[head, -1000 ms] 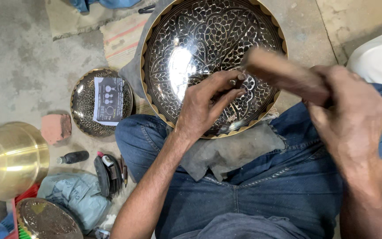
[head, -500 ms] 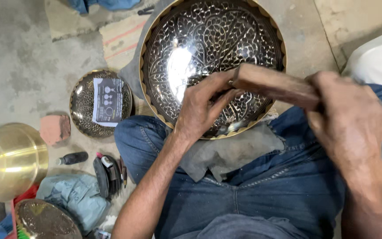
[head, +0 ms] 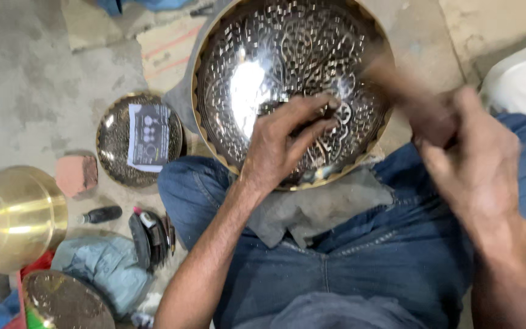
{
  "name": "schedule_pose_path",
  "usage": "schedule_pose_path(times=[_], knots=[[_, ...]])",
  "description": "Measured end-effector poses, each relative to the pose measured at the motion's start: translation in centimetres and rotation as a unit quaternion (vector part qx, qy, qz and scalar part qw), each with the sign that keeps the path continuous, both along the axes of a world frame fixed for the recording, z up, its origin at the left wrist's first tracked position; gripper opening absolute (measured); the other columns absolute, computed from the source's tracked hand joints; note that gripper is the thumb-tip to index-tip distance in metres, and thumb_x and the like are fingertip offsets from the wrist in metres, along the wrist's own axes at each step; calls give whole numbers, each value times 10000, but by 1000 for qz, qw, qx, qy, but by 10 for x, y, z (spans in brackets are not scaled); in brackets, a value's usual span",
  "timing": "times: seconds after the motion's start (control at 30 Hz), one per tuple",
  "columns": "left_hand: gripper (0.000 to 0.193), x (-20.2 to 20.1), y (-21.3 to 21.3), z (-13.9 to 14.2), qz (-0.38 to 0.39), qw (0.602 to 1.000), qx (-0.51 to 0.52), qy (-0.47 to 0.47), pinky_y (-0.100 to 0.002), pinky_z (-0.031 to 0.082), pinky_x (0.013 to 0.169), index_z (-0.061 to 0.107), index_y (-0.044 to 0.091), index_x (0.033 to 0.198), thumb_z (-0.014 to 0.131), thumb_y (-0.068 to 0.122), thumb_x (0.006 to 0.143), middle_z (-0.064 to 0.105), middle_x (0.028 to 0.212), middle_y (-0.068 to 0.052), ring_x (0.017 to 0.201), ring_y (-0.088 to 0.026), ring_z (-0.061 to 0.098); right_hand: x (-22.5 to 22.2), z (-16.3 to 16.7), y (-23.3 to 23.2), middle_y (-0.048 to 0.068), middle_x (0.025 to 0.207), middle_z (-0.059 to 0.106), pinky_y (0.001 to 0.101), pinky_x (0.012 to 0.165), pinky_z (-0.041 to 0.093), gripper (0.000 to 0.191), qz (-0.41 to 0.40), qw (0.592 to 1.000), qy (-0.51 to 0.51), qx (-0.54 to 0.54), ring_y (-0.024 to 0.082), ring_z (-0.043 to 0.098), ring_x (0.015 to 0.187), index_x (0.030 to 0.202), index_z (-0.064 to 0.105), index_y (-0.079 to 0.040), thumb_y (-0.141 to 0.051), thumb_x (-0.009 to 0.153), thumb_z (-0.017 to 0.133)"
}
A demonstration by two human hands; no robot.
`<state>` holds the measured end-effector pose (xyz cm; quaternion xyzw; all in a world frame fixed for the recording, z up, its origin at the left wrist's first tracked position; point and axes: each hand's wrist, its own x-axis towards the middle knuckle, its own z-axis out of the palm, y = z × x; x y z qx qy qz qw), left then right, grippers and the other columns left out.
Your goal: The person sits on the floor and uses a wooden mallet to repeatedly strike a metal chisel held against a brass plate, creating a decorative pattern. The person rotates the plate periodically to work on different sections.
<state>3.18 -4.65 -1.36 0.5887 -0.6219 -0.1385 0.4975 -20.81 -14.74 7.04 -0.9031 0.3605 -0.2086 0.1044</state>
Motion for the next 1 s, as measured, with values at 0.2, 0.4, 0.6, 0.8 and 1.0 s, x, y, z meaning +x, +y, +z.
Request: schedule_pose_path(times=[0.2,0.4,0.6,0.8,1.0], knots=[[337,-2,1,7,-6,999,24,25,-276,690,835,654,137,1338,719,155,1007,760,1131,-37,986,-148,778,7,-11,-2,173,929,666,413,650,557,211,-16,997,-54,54,293,682,793,1158,566,1,-9,997,701],[364,-2,0,9,6,1000,24,5,-266,673,774,649,146,1342,740,184,992,760,1108,-26,916,-117,761,5,-18,1,183,897,661,426,685,557,273,-11,999,-43,13,304,682,791,1150,574,2,-8,937,745],[369,-2,0,6,3,1000,16,-9,-245,670,765,648,148,1348,740,183,992,740,1096,-21,881,-108,740,9,-16,8,181,895,662,448,712,550,273,6,998,-58,-18,342,686,813,1124,579,0,38,893,719],[388,0,0,4,11,999,31,-24,-250,662,755,646,136,1362,743,179,989,722,1045,-11,865,-100,721,11,-15,10,196,918,683,454,705,549,312,9,997,-58,-49,363,689,812,1094,604,16,40,823,757],[374,-1,0,6,12,999,19,-32,-253,670,806,652,151,1350,742,190,989,718,1100,-15,934,-113,733,10,-10,12,207,894,688,473,715,541,346,-48,997,12,-66,394,684,809,1085,645,9,30,781,808]])
